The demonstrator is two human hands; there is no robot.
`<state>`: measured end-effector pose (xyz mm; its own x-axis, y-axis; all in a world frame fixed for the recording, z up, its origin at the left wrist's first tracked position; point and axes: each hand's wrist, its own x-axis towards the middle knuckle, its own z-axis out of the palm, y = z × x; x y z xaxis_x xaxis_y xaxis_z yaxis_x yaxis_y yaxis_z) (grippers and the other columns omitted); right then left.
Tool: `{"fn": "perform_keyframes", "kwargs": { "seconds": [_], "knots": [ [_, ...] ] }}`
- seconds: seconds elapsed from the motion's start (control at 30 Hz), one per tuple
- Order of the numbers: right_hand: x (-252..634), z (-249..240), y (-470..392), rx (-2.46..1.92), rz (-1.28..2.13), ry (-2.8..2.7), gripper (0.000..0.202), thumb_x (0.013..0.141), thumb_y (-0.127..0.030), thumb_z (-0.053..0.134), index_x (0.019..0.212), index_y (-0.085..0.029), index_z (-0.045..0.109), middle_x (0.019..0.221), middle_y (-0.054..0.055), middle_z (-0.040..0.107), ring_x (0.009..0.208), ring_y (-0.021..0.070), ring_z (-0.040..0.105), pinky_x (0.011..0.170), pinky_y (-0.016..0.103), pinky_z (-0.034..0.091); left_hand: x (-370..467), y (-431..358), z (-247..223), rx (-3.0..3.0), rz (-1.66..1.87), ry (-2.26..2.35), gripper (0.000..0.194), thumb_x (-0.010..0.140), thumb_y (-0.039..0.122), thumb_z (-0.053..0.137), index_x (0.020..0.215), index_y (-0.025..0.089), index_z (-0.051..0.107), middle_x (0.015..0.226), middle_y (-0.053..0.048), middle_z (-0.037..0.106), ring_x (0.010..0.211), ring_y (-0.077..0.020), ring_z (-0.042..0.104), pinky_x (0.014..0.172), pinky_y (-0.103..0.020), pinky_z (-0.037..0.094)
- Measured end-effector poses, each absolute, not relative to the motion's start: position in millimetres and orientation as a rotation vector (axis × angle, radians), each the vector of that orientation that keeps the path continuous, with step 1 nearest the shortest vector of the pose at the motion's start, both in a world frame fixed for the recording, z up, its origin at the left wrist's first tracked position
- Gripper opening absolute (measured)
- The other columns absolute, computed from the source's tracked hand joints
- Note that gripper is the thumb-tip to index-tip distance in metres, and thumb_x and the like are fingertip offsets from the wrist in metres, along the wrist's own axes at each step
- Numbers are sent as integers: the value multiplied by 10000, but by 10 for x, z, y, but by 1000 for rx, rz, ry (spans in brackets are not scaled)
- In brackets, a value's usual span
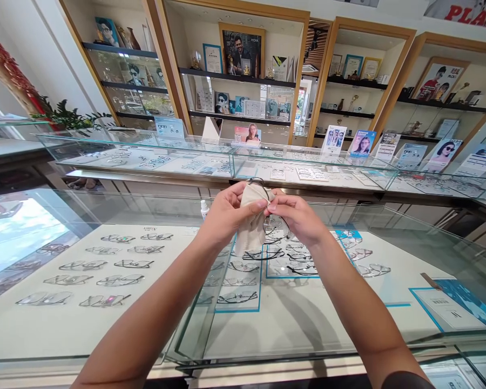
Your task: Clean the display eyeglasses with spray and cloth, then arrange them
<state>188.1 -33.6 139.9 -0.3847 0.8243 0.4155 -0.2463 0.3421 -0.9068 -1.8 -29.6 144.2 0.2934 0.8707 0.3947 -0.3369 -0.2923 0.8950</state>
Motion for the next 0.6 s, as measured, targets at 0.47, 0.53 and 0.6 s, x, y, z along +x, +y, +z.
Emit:
{"fn": "perform_keyframes", "kwargs": {
  "seconds": [0.47,0.53,0.6],
  "knots": [
    [1835,1408,-412,-609,1241,-1640,261,794,-507,916,794,-258,838,1138,37,584,1037,211,601,925,395,534,56,-252,1335,1422,1439,561,405,814,487,921,803,185,651,643,26,657,518,-88,562,509,-209,459],
    [1826,1408,-411,-599,1221,-1636,245,806,-494,910,791,-261,836,1126,37,596,1050,216,604,940,404,529,60,-234,1325,1427,1466,526,397,870,521,869,811,184,669,655,20,654,530,-87,557,516,-209,456],
    [1836,1412,-399,-582,1188,-1615,213,824,-458,893,779,-259,832,1110,38,616,1081,222,607,993,416,513,21,-210,1352,1466,1421,494,406,916,560,810,829,180,697,687,-5,676,561,-105,584,541,-225,480]
  ]
}}
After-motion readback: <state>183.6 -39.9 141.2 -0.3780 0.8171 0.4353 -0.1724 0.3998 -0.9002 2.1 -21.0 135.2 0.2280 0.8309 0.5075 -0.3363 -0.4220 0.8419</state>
